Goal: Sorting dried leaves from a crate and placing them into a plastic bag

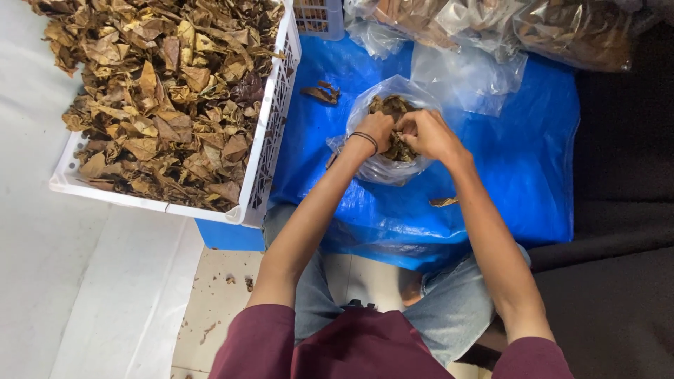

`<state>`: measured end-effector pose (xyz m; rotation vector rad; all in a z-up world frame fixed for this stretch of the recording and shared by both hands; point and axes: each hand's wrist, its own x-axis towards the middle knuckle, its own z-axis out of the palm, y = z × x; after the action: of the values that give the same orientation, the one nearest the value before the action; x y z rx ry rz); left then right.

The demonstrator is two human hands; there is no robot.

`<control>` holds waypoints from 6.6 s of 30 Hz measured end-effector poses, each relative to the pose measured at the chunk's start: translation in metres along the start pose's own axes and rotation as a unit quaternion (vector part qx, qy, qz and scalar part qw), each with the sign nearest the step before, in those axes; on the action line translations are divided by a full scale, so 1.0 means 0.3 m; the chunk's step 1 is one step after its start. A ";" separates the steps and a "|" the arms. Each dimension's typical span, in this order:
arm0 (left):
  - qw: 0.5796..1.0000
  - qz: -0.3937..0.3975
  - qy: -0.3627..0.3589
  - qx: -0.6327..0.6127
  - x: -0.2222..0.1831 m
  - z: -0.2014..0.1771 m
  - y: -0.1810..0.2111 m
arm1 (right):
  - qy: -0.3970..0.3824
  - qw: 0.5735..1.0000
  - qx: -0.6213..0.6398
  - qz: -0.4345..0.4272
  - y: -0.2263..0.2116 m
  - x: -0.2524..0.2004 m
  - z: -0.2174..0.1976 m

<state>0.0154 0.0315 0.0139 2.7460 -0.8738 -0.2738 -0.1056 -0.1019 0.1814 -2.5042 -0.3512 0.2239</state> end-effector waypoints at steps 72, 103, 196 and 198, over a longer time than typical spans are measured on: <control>0.998 -0.042 -0.051 0.003 0.060 -0.064 0.088 | -0.093 0.965 -0.230 0.083 0.281 0.238 0.172; 0.964 0.056 0.144 -0.216 -0.461 -0.611 0.054 | 0.128 0.981 -0.145 -0.011 -0.049 0.206 0.011; 0.930 -0.251 0.256 0.084 -1.329 -0.702 -0.848 | 0.015 0.884 -0.260 -0.389 -1.035 0.545 0.595; 0.929 -0.258 0.253 0.077 -1.327 -0.716 -0.827 | 0.027 0.891 -0.206 -0.403 -1.035 0.530 0.586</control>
<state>-0.1162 0.4988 0.1878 2.9236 -0.0331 0.4205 -0.0579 0.2850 0.2071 -2.5003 -1.4912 -0.2849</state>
